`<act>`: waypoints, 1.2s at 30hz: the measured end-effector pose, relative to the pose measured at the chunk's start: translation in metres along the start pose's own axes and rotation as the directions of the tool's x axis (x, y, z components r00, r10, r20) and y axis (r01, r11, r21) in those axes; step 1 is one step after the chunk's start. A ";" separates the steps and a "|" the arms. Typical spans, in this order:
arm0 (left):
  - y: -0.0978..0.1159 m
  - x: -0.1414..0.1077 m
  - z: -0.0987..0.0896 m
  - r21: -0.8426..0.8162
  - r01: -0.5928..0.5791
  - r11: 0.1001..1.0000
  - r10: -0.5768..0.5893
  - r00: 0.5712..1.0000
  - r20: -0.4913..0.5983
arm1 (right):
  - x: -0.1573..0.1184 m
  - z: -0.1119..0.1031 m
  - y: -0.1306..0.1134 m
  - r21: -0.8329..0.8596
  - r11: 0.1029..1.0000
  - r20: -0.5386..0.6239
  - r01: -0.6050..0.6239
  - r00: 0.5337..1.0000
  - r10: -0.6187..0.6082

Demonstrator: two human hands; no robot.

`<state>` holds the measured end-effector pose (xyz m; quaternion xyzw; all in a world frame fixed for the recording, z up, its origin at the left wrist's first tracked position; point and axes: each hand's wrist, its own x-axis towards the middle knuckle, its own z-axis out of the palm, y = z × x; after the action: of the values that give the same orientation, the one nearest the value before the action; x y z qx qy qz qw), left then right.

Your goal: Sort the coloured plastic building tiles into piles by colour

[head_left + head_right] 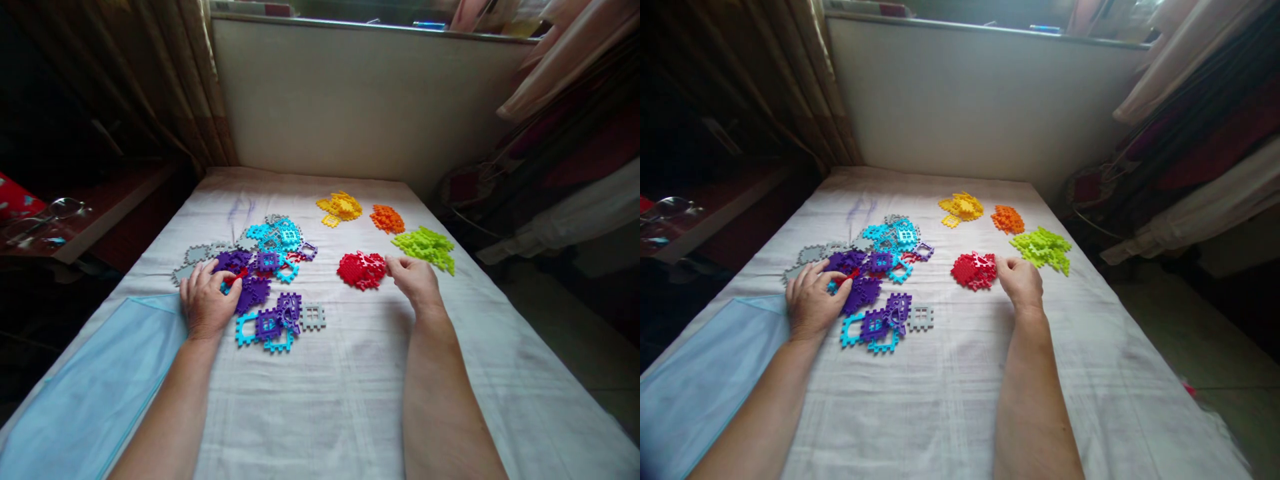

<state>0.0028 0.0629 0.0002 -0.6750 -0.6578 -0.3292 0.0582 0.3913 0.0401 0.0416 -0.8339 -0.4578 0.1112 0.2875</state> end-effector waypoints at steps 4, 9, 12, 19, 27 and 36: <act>-0.005 -0.001 0.002 0.024 -0.004 1.000 0.005 1.000 -0.018 | -0.004 -0.005 -0.006 0.082 0.995 -0.124 -0.051 0.990 0.061; -0.006 0.001 0.003 0.009 -0.026 1.000 0.027 0.999 -0.036 | -0.007 -0.005 -0.012 0.158 0.987 -0.212 0.037 0.977 -0.003; -0.005 0.005 0.000 -0.071 -0.061 0.996 0.055 0.995 -0.089 | -0.011 -0.005 -0.022 0.155 0.983 -0.235 0.101 0.970 -0.063; 0.014 0.004 -0.006 -0.302 -0.146 0.942 0.085 0.975 -0.205 | -0.039 0.022 -0.070 0.215 0.908 -0.031 0.359 0.932 -0.361; 0.045 -0.010 -0.004 -0.502 -0.102 0.859 0.098 0.995 -0.033 | -0.083 0.057 -0.113 0.442 0.775 0.312 0.451 0.733 -0.604; 0.055 -0.015 0.001 -0.572 -0.044 0.819 0.097 0.993 0.063 | -0.066 0.045 -0.098 0.495 0.762 0.341 0.416 0.714 -0.612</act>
<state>0.0556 0.0436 0.0113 -0.6995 -0.5058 -0.4778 -0.1631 0.2660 0.0428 0.0567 -0.5407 -0.7011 0.3166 0.3405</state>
